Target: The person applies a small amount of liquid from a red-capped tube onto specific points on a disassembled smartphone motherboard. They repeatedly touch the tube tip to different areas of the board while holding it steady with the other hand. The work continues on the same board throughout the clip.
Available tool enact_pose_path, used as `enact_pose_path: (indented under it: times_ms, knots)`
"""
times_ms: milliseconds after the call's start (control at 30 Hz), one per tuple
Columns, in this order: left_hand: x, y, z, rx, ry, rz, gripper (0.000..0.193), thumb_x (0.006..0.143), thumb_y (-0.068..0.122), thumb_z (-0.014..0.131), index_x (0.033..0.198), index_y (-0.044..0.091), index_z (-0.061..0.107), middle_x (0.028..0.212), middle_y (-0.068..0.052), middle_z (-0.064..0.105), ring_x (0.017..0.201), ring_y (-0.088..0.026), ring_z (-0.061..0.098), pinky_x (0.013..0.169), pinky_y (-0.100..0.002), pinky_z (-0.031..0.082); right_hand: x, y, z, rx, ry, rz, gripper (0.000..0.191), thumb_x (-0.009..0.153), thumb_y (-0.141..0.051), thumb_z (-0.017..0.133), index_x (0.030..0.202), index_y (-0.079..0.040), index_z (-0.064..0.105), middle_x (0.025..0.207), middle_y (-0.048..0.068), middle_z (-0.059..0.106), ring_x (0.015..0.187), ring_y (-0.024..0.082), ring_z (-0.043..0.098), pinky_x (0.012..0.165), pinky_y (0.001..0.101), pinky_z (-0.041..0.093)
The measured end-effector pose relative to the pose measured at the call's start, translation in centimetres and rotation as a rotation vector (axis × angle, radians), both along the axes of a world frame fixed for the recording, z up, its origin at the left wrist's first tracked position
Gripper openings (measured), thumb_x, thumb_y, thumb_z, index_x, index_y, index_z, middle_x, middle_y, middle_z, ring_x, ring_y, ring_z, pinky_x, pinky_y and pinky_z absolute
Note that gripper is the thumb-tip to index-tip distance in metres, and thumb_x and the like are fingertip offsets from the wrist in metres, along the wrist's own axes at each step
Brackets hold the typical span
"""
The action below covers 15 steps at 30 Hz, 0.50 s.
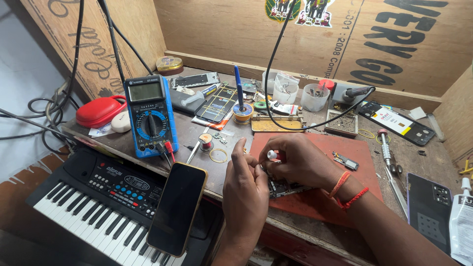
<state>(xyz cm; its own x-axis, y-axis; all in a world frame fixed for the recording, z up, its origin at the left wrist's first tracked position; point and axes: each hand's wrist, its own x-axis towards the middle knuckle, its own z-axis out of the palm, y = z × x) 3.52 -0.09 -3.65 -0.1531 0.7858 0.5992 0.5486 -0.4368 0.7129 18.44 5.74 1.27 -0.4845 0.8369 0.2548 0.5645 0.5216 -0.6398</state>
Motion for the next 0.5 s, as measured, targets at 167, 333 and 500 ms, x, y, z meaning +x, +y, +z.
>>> enact_pose_path:
  times_ms: [167,333,500]
  knots:
    - [-0.03,-0.03,0.07,-0.015,0.003,0.009,0.062,0.089,-0.002,0.065,0.145,0.000,0.040,0.098,-0.013,0.065,0.086,-0.027,0.072,0.068,-0.042,0.059,0.00,0.00,0.10,0.029,-0.032,0.003,0.013,0.079,-0.012,0.078,0.090,-0.005,0.078,0.069,0.006,0.072,0.062,0.010,0.066,0.059,0.0297,0.056]
    - [-0.04,-0.08,0.05,0.006,0.006,0.010,0.061,0.088,-0.003,0.065,0.144,0.000,0.041,0.097,-0.012,0.065,0.086,-0.026,0.072,0.069,-0.041,0.059,0.02,0.00,0.09,0.007,0.026,0.045,0.013,0.080,-0.014,0.078,0.090,-0.005,0.077,0.070,0.005,0.073,0.063,0.008,0.067,0.058,0.0285,0.056]
    - [-0.03,0.06,-0.01,-0.031,0.008,-0.005,0.061,0.089,-0.002,0.065,0.144,0.000,0.040,0.097,-0.011,0.065,0.084,-0.023,0.072,0.068,-0.038,0.061,0.00,-0.02,0.11,0.003,-0.037,0.002,0.013,0.083,-0.015,0.076,0.093,-0.006,0.077,0.068,0.005,0.072,0.059,0.009,0.064,0.056,0.0284,0.054]
